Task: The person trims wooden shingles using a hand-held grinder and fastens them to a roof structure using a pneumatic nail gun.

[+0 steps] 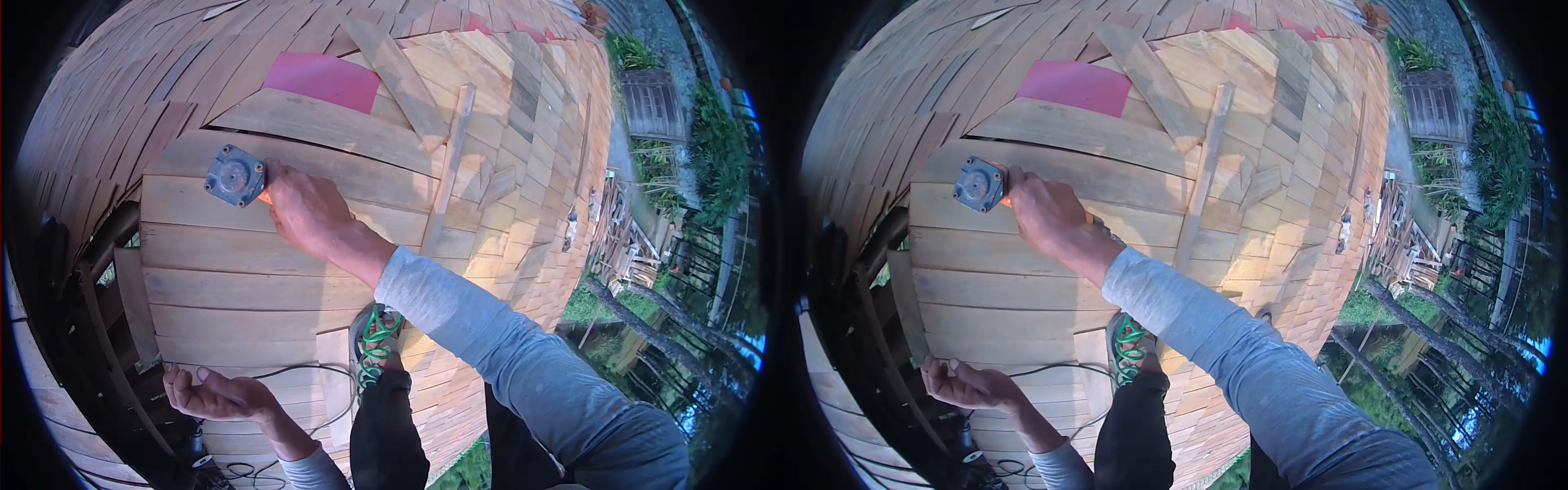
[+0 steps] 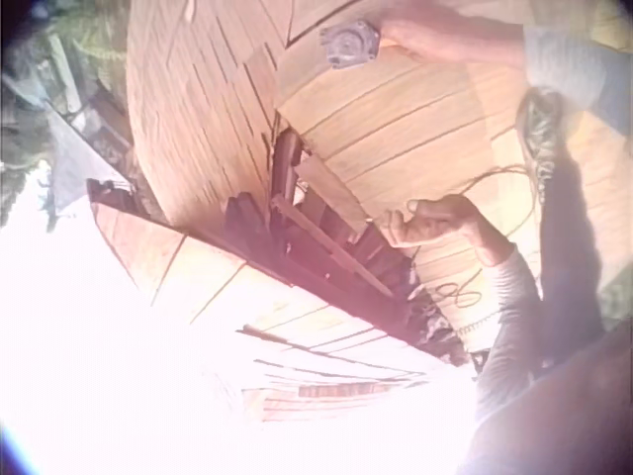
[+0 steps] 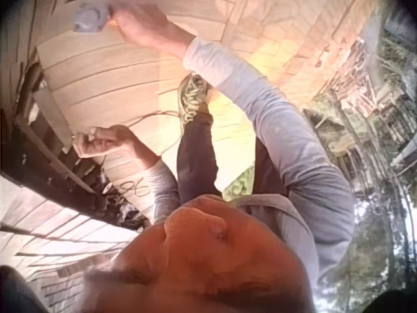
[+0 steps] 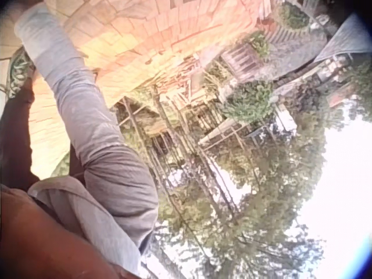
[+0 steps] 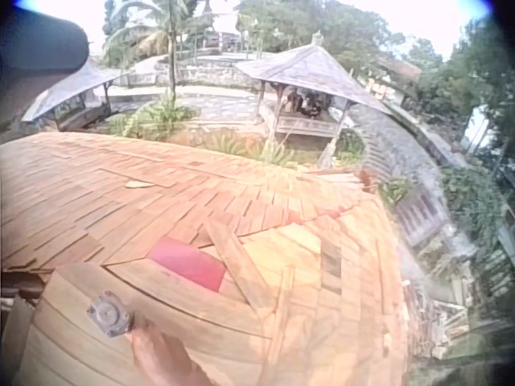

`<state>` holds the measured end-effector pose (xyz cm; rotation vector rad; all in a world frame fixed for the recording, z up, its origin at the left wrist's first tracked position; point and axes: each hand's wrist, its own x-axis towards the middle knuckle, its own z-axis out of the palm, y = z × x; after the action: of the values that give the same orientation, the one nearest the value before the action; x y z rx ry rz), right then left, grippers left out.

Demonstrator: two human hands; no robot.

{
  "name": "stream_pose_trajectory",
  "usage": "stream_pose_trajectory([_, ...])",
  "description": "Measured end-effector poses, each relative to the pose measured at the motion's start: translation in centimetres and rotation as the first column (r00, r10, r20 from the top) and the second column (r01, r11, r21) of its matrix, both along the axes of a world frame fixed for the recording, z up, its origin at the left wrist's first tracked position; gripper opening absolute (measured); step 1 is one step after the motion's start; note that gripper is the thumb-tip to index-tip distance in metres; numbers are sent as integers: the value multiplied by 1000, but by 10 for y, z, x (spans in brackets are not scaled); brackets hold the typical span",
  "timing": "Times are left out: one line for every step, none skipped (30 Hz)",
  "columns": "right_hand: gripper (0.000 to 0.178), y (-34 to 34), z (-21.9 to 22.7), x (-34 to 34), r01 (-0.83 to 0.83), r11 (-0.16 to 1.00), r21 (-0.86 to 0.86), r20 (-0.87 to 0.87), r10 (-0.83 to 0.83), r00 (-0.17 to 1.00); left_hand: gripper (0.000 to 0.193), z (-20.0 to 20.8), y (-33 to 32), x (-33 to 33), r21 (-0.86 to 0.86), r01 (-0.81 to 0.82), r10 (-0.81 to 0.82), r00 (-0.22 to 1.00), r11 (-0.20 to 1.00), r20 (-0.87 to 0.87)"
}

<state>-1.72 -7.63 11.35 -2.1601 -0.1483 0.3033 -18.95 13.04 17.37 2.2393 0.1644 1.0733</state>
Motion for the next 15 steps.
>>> stream_pose_trajectory([35,0,-4,-2,21,999,50,60,-24,998,27,11,1,7,16,-18,18,1000,1000,20])
stream_pose_trajectory([32,-7,-10,-7,49,995,87,112,-59,992,28,15,-8,22,38,8,-10,999,999,50])
stream_pose_trajectory([29,-17,-20,-13,81,990,119,161,-99,982,30,12,-22,43,55,40,-44,996,998,77])
stream_pose_trajectory([31,-25,-32,-19,95,974,203,144,-126,981,31,12,-35,61,31,52,-55,996,998,76])
stream_pose_trajectory([32,-30,-33,-32,156,961,227,130,-189,973,32,14,-44,77,16,57,-58,995,998,75])
stream_pose_trajectory([33,-36,-31,-52,202,944,261,112,-238,965,32,13,-52,89,12,46,-47,996,999,74])
stream_pose_trajectory([34,-47,-28,-76,253,925,284,90,-289,953,35,7,-68,104,-73,121,-115,990,990,82])
stream_pose_trajectory([27,-58,-26,-101,317,907,279,93,-354,931,37,4,-84,118,-151,196,-183,978,969,96])
stream_pose_trajectory([21,-76,-31,-126,380,886,266,107,-419,902,40,-7,-101,132,-239,298,-300,954,924,30])
stream_pose_trajectory([18,-92,-38,-154,441,858,264,-6,-455,890,45,-21,-108,146,-75,336,-343,931,939,-125])
stream_pose_trajectory([16,-108,-42,-179,499,829,251,-116,-486,866,48,-37,-126,160,63,419,-399,894,906,-204])
stream_pose_trajectory([17,-124,-42,-199,550,809,208,-171,-524,835,50,-59,-144,172,195,500,-435,850,844,-299])
stream_pose_trajectory([18,-137,-36,-213,591,788,171,-216,-556,803,61,-75,-154,186,292,558,-447,815,777,-369])
stream_pose_trajectory([19,-144,-34,-225,670,725,161,-337,-597,728,71,-95,-160,198,381,620,-470,777,686,-418])
stream_pose_trajectory([20,-152,-41,-235,740,658,140,-461,-618,637,76,-120,-165,207,429,651,-439,749,627,-496])
